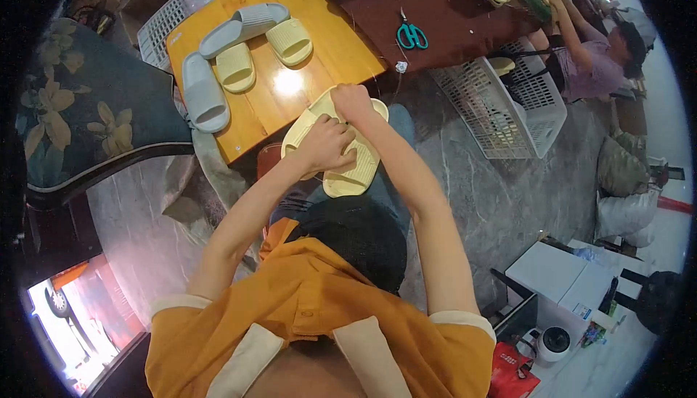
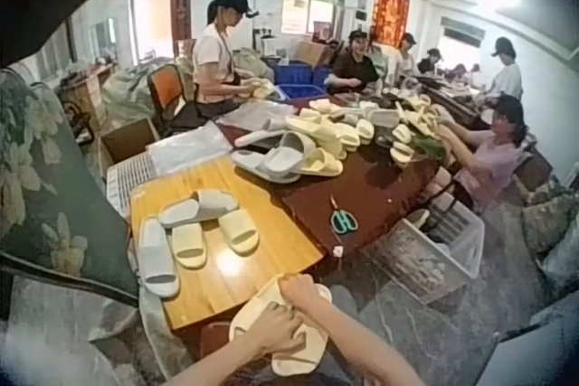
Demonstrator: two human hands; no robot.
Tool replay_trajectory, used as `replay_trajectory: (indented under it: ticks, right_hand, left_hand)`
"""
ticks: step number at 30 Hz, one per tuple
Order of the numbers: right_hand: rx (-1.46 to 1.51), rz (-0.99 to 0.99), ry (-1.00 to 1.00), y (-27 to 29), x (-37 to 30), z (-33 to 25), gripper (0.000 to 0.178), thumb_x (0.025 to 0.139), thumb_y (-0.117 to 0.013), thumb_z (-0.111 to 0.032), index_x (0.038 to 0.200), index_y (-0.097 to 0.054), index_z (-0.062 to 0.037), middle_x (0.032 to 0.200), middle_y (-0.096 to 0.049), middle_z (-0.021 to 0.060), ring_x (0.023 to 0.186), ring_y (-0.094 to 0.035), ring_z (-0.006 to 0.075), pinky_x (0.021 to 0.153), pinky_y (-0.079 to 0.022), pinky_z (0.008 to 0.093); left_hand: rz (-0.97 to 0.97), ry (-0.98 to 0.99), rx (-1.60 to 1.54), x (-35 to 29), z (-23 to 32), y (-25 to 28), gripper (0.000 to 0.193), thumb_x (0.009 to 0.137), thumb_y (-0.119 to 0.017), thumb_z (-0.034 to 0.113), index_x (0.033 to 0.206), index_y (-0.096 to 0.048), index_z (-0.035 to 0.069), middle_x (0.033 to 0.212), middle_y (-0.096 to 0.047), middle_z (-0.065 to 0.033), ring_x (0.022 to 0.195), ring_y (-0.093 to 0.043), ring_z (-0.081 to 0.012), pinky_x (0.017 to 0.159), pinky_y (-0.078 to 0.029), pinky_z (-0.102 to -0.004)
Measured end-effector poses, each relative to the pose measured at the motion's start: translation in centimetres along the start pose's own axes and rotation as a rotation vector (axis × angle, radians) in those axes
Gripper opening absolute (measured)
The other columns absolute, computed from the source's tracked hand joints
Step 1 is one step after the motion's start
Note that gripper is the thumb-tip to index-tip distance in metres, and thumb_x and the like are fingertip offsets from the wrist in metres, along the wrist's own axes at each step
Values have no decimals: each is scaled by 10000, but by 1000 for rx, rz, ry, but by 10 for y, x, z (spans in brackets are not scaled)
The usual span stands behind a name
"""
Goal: Inspecting and trimming manufactured slippers for quality control.
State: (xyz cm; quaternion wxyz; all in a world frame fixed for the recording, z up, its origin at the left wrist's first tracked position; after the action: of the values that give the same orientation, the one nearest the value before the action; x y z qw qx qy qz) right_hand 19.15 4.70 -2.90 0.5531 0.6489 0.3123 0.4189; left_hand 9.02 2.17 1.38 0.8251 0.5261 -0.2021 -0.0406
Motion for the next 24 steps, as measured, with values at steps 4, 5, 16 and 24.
replay_trajectory:
  ticks: [4, 5, 16, 24]
  right_hand:
    - [-104, -72, 75, -8, 7, -13, 60, 744, -634, -101, 766, -676, -66, 775, -658, 117, 745, -695, 262, 612, -554, 364]
    - [-91, -84, 67, -9, 9, -13, 54, 747, -636, -92, 773, -676, -68, 803, -661, 124, 756, -694, 268, 618, -555, 367]
    - [408, 103, -373, -6, -14, 54, 165, 817, -615, -203, 841, -686, -56, 783, -693, 132, 673, -670, 320, 613, -531, 419]
    - [1313, 460, -849, -20, -52, 156, 169, 888, -662, -102, 904, -636, 64, 769, -680, 132, 657, -686, 168, 580, -556, 259]
  left_hand:
    - [51, -2, 5, -1, -2, 2, 332, 757, -606, 364, 756, -601, 32, 769, -603, -128, 766, -582, -287, 755, -407, -410]
    - [78, -8, 2, -1, -2, 4, 339, 755, -609, 368, 769, -606, 30, 771, -600, -127, 765, -579, -284, 747, -404, -408]
    - [18, -2, -8, -2, 2, 5, 294, 767, -599, 350, 725, -596, 60, 697, -569, -113, 740, -570, -284, 786, -406, -409]
    - [9, 1, -13, 3, 4, 2, 300, 763, -605, 364, 744, -609, 65, 717, -587, -117, 768, -581, -289, 792, -411, -417]
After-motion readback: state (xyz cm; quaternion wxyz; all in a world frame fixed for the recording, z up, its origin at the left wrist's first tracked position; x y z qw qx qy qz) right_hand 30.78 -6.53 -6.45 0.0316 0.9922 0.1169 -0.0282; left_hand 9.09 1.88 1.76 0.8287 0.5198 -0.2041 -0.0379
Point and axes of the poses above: each hand's wrist, its own x-axis towards the middle knuckle, its own y-axis out of the back of the hand, z = x × y, the point moved 9 cm from there along x, towards the middle knuckle
